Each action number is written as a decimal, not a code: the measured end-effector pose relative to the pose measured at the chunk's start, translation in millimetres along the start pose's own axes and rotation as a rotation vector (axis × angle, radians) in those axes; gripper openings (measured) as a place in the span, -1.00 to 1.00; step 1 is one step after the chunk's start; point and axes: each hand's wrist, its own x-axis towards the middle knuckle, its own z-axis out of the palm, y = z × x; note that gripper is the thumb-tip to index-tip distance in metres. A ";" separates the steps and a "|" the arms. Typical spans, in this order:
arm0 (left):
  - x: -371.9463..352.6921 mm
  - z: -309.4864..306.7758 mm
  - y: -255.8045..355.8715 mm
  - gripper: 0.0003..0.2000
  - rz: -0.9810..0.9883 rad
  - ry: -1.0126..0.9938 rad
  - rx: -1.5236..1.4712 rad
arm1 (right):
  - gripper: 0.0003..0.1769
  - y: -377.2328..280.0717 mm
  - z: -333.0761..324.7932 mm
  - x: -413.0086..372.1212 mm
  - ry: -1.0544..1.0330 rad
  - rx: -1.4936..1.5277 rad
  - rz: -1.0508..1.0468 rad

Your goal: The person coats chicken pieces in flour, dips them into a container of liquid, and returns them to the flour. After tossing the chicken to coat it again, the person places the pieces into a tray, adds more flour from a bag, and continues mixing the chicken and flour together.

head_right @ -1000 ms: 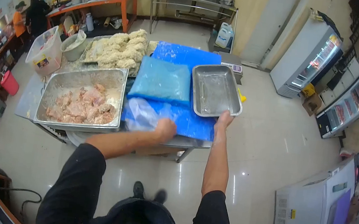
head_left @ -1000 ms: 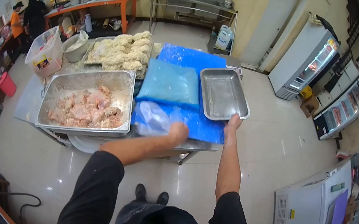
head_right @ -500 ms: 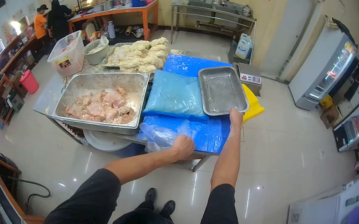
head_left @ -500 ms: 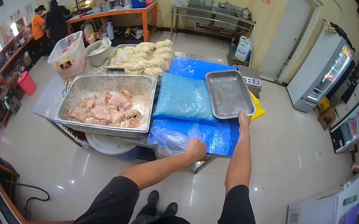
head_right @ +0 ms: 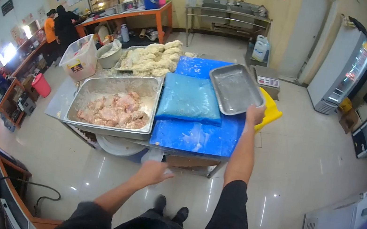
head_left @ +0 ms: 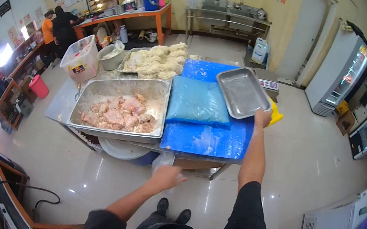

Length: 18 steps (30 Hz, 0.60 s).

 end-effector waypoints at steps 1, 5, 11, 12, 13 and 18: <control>-28.8 -9.9 -17.8 -0.53 -0.099 -0.097 -0.049 | -0.39 -1.3 9.7 2.2 0.019 -0.014 -0.044; -145.3 11.8 -132.9 -0.53 -0.780 0.149 -0.572 | -0.46 -13.8 45.8 47.9 0.046 -0.045 -0.170; -205.4 -43.7 -189.6 -0.66 -0.998 0.944 -1.286 | -0.54 42.7 163.9 191.2 -0.240 -0.269 -0.473; -204.5 -50.8 -195.9 -0.67 -0.956 0.988 -1.299 | -0.45 12.9 160.6 179.6 -0.255 -0.011 -0.220; -200.7 -55.3 -204.4 -0.66 -0.873 0.998 -1.300 | -0.38 -11.7 148.7 169.1 -0.326 -0.336 -0.302; -133.3 -107.9 -223.8 -0.68 -0.527 0.938 -1.223 | -0.44 -146.4 126.4 57.4 -0.026 -0.510 -0.833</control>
